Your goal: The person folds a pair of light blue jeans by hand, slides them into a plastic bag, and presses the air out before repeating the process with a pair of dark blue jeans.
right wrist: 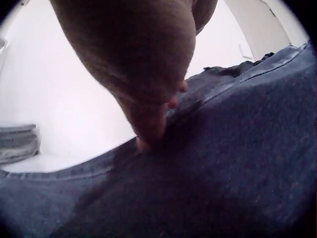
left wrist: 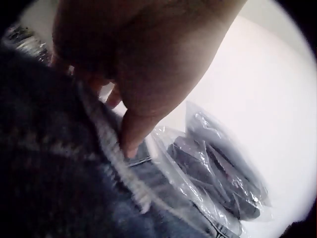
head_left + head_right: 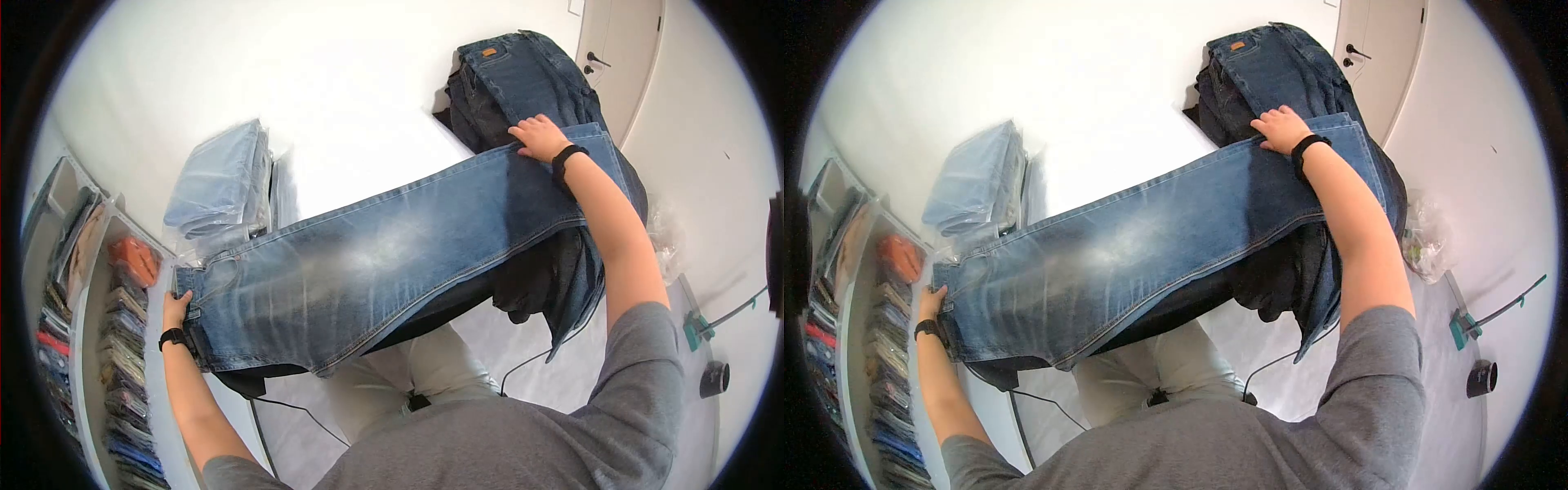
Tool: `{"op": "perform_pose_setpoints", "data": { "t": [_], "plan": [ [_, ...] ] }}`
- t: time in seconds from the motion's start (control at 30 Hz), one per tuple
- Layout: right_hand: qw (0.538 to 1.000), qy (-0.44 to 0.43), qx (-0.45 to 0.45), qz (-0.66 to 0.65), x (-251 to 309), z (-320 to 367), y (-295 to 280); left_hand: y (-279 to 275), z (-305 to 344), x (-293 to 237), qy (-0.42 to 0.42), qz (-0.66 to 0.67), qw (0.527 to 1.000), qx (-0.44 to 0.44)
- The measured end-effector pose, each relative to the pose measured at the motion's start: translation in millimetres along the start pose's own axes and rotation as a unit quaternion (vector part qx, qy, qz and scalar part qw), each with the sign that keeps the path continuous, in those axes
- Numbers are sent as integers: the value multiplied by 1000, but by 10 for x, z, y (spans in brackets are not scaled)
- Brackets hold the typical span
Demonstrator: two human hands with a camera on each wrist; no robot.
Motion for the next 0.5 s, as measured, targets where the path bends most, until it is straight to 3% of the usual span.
{"op": "perform_pose_setpoints", "data": {
  "t": [0.07,0.1,0.13,0.2,0.23,0.27,0.3,0.33,0.4,0.47,0.5],
  "plan": [
    [995,11,-43,90,-109,67,-185,-161,133,-339,47,-141,989,-8],
    [994,71,-50,67,-309,117,-384,-329,40,-617,82,-191,978,-5],
    [986,104,-103,79,-516,258,-512,-292,72,-686,174,-120,977,-6],
    [964,229,-124,-56,-1039,571,-582,-241,606,-1012,228,-34,972,40],
    [962,242,-119,-45,-1167,765,-508,-190,984,-1219,229,-1,971,65],
    [932,312,-131,-131,-1434,1038,-464,-196,1424,-1534,223,59,969,93],
    [890,376,-146,-213,-1666,1310,-404,-122,1691,-1602,295,10,952,85],
    [890,384,-142,-201,-1764,1514,-375,4,2009,-1674,296,80,944,127],
    [863,445,-60,-234,-1840,1953,-115,274,2665,-1933,416,-43,890,182],
    [786,500,41,-361,-1604,2210,225,584,3132,-1970,416,-29,880,229],
    [785,505,42,-356,-1510,2288,260,764,3243,-1885,388,-47,881,266]
  ]
}}
Point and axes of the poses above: each hand's wrist, its own z-axis away from the middle knuckle, its own y-axis out of the palm, x = y × z, the point moved 9 cm from there along -z, towards the middle knuckle, and after that the axes turned 6 degrees about -z, right-handed, at the moved point
